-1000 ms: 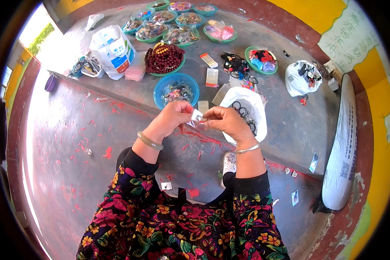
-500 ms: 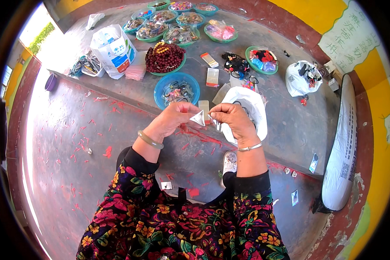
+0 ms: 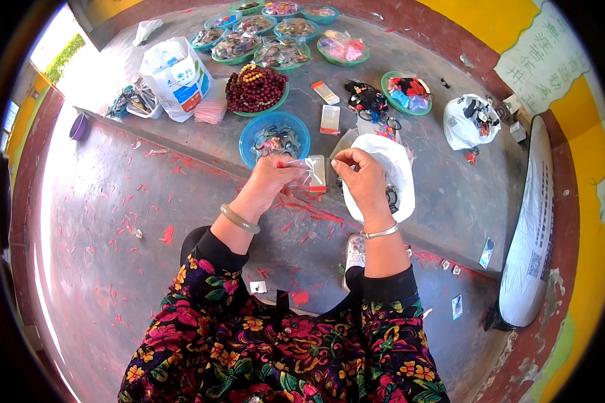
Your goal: The person sits on the floor and packs small jewelry items into clear plastic bags. They pick up items like hair ties and beaded bracelets from a white bag, place them into bags, and seal them. The workspace includes bowls of beads and other packaged items on a raised platform.
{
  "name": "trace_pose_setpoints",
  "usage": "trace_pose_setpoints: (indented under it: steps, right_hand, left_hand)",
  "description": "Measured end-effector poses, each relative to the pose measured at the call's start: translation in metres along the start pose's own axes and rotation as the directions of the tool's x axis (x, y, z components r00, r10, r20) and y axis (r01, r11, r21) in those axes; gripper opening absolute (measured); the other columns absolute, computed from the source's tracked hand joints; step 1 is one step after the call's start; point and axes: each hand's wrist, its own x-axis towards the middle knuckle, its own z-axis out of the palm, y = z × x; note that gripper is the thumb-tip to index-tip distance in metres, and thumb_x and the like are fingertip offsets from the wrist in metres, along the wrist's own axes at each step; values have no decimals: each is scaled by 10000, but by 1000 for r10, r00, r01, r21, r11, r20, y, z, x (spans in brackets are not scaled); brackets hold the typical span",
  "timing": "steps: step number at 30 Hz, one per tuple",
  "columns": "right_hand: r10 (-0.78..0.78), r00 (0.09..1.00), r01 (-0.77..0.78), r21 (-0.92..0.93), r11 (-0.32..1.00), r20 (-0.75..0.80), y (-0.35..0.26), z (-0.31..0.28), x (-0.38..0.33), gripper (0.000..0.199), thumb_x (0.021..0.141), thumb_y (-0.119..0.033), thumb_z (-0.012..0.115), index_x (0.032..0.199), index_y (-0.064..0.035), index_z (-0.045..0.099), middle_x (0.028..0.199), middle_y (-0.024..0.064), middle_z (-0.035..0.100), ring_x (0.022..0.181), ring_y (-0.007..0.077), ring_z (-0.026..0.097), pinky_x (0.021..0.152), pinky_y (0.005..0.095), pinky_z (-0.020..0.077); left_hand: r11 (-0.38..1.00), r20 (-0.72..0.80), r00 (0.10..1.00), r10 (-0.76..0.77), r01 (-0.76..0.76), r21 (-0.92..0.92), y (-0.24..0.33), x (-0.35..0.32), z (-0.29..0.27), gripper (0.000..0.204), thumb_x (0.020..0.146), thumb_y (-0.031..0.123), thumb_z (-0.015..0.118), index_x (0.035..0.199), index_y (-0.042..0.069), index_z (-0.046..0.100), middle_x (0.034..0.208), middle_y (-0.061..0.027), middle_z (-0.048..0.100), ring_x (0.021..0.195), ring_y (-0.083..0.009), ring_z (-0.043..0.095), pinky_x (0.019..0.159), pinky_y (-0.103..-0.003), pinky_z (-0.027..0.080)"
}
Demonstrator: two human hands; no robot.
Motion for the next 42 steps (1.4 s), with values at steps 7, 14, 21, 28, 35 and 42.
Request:
trace_pose_setpoints:
  steps: [7,14,21,28,35,42]
  right_hand:
    - [222,972,-230,469,853,74,5,1,3,144,782,-128,683,848,-5,645,773,12,629,693,83,547,638,235,438]
    - [175,937,-313,509,802,302,5,1,-2,132,780,-104,685,872,-12,668,731,12,639,666,78,564,623,202,420]
    - [201,920,-358,508,783,337,-7,1,-5,187,812,-155,667,881,19,669,750,49,645,675,96,569,624,220,439]
    - [-70,970,24,198,980,231,-19,9,-11,320,882,-251,590,985,47,646,806,97,661,739,135,620,646,256,494]
    - [134,945,-279,523,806,297,-9,3,-8,316,911,-255,538,1006,33,629,666,79,620,585,137,601,580,250,504]
    - [63,951,-197,436,878,303,-21,7,-9,338,891,-297,560,976,18,647,548,18,545,488,96,536,486,220,438]
  left_hand:
    - [994,0,998,69,-69,-86,10,-6,8,151,817,101,602,924,10,655,799,-54,654,685,-96,615,497,-189,397]
    - [988,53,997,55,-46,-148,5,-3,9,142,846,99,591,926,-6,641,803,-87,664,711,-138,651,487,-203,425]
    - [987,33,999,14,-9,-163,11,-7,11,130,840,122,613,895,9,648,745,-78,667,666,-135,652,476,-183,417]
    - [975,-13,1000,-17,13,-224,5,-5,10,107,845,113,603,875,22,649,716,-60,652,651,-126,637,486,-186,423]
    - [988,63,998,18,-8,-157,-2,0,13,100,842,73,587,851,-24,612,720,-83,631,626,-148,616,605,-249,510]
    - [956,-12,999,41,-43,-292,0,-1,12,160,846,183,609,847,23,615,693,-69,639,558,-136,605,500,-219,463]
